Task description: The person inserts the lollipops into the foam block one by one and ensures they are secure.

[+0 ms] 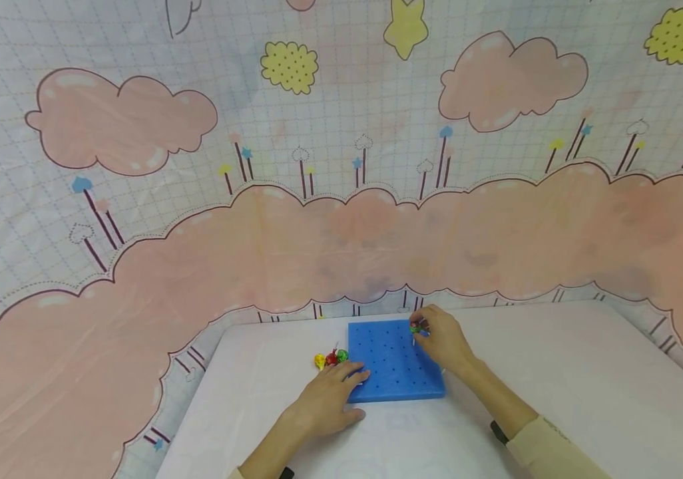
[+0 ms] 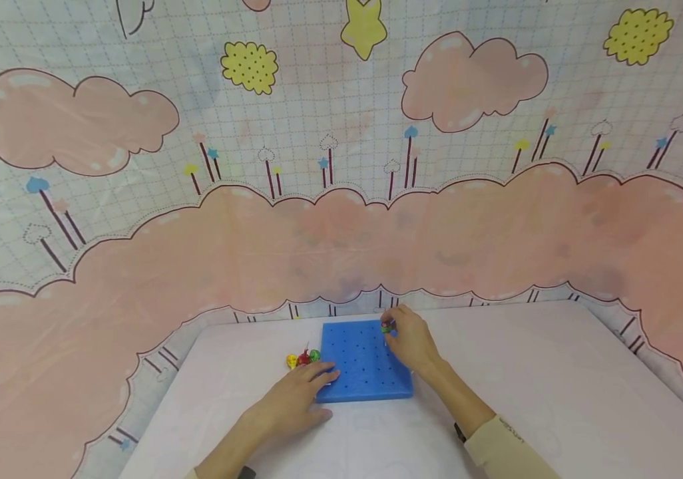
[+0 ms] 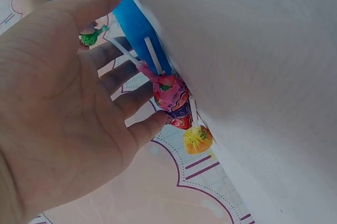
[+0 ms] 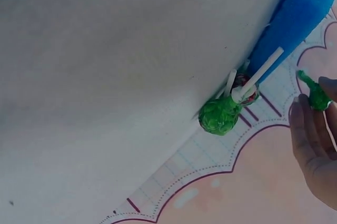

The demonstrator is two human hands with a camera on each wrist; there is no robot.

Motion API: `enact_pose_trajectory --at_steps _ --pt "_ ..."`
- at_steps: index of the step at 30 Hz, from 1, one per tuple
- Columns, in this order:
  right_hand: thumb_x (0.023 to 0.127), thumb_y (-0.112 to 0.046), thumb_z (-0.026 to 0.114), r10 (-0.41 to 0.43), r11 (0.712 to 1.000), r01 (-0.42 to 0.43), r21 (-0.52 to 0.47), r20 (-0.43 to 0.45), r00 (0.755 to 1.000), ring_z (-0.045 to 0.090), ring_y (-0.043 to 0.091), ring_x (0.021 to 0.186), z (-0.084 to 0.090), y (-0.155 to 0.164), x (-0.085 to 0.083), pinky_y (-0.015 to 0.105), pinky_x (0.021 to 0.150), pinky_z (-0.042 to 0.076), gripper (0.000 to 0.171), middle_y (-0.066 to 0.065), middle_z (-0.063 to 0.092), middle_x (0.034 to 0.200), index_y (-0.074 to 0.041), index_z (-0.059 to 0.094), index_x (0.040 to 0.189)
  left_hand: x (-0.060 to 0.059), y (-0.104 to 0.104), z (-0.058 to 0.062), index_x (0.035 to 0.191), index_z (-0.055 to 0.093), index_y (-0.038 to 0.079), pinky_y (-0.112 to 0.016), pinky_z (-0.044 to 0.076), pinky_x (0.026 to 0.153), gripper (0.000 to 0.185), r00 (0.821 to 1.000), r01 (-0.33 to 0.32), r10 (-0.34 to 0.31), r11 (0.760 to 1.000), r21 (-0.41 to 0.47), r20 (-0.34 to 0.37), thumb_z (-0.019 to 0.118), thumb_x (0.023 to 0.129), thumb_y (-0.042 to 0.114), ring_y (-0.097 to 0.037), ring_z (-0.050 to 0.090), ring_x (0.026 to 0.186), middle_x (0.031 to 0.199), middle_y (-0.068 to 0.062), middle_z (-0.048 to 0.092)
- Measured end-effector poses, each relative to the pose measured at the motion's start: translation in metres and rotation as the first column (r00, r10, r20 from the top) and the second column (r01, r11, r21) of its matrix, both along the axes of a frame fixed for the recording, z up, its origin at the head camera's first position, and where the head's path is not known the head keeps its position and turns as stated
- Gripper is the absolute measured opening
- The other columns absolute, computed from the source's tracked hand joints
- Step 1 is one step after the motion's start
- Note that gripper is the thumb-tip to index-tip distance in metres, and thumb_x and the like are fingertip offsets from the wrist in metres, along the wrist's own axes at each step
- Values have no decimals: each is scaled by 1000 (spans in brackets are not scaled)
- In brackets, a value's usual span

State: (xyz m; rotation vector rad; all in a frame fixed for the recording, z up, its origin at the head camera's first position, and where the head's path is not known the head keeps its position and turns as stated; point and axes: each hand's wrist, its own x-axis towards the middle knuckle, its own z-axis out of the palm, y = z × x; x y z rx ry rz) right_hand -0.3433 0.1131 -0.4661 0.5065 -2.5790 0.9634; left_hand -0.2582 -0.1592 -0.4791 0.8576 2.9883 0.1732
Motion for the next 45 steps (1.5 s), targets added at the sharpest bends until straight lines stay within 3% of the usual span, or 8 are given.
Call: enact_pose_trajectory --at_steps 12,45 --pt "89 -1 80 -13 1000 12 20 36 999 71 25 98 1 -1 0 41 88 63 25 8 68 109 -5 72 112 1 1 3 156 50 22 -51 33 123 70 1000 -4 4 1000 -3 4 73 96 48 -26 37 153 163 -2 44" --pt "88 -8 84 6 999 -6 40 7 1000 71 30 104 2 4 3 43 87 63 32 13 67 119 -5 72 118 0 1 1 156 51 21 -51 33 123 69 1000 -5 5 1000 7 0 73 95 48 -26 38 152 162 -2 44"
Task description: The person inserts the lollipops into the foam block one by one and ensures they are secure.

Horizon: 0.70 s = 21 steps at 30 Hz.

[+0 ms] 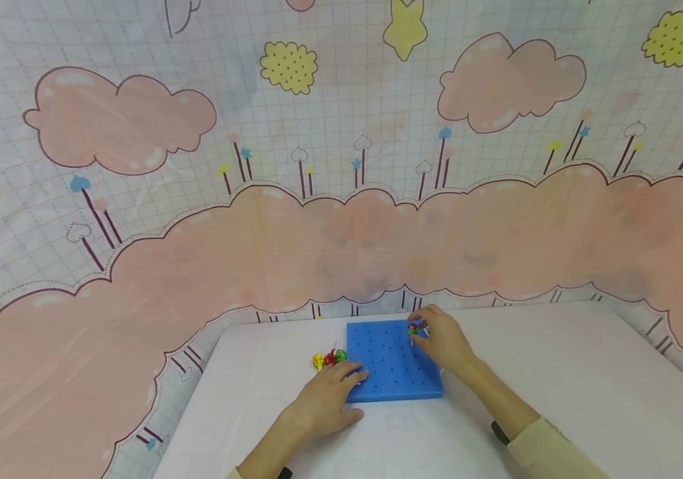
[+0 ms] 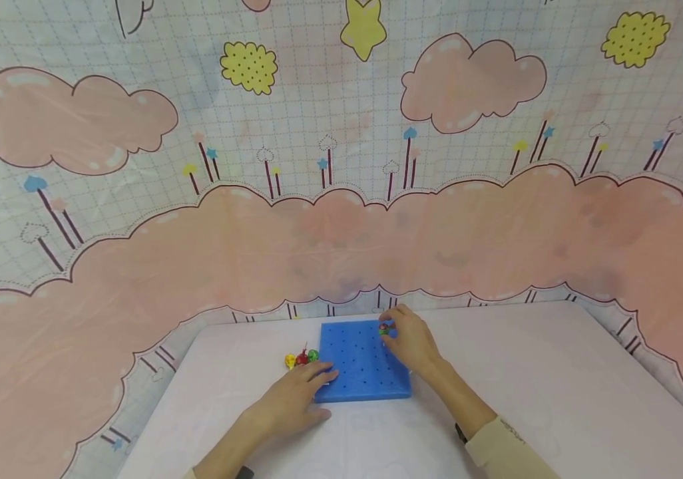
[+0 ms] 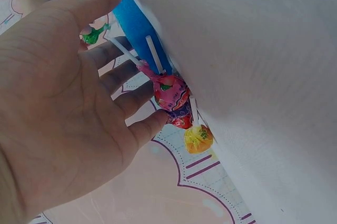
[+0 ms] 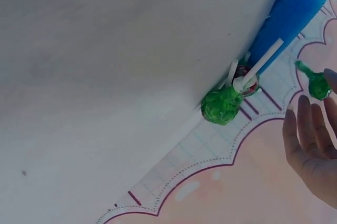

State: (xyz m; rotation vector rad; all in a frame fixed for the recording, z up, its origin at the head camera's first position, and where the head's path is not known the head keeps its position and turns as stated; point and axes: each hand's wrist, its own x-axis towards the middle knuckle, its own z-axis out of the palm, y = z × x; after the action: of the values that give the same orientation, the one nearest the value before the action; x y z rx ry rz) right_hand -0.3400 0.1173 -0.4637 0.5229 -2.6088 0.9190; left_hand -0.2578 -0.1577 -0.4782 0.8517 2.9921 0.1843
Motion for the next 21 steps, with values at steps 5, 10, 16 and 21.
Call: enact_pose_trajectory --at_steps 5,10,16,21 --pt "88 -8 84 10 1000 -10 -4 -5 1000 71 30 104 -1 7 2 42 85 63 34 12 68 119 -4 72 120 4 2 -1 155 52 20 -51 33 124 68 1000 -3 3 1000 8 -3 73 96 46 -26 38 152 162 -3 45" --pt "89 -9 83 12 1000 -12 -8 -1 1000 71 32 104 0 14 5 42 83 64 33 13 67 122 -4 72 120 7 2 0 154 52 18 -53 33 123 68 1000 7 -7 1000 18 -16 73 96 46 -29 39 151 161 -6 46" --pt "90 -9 81 -17 1000 17 18 -1 1000 71 32 103 -2 23 8 41 82 64 33 13 68 121 -4 71 121 11 5 0 155 52 20 -51 33 123 68 1000 -6 6 1000 12 -4 73 96 47 -27 39 151 162 -4 45" --pt "90 -7 81 -54 998 54 37 9 999 71 33 103 -3 31 11 43 80 63 32 14 68 119 -4 71 120 16 7 0 155 51 21 -51 33 123 68 1000 -13 13 1000 4 -1 73 96 47 -26 38 152 162 -2 44"
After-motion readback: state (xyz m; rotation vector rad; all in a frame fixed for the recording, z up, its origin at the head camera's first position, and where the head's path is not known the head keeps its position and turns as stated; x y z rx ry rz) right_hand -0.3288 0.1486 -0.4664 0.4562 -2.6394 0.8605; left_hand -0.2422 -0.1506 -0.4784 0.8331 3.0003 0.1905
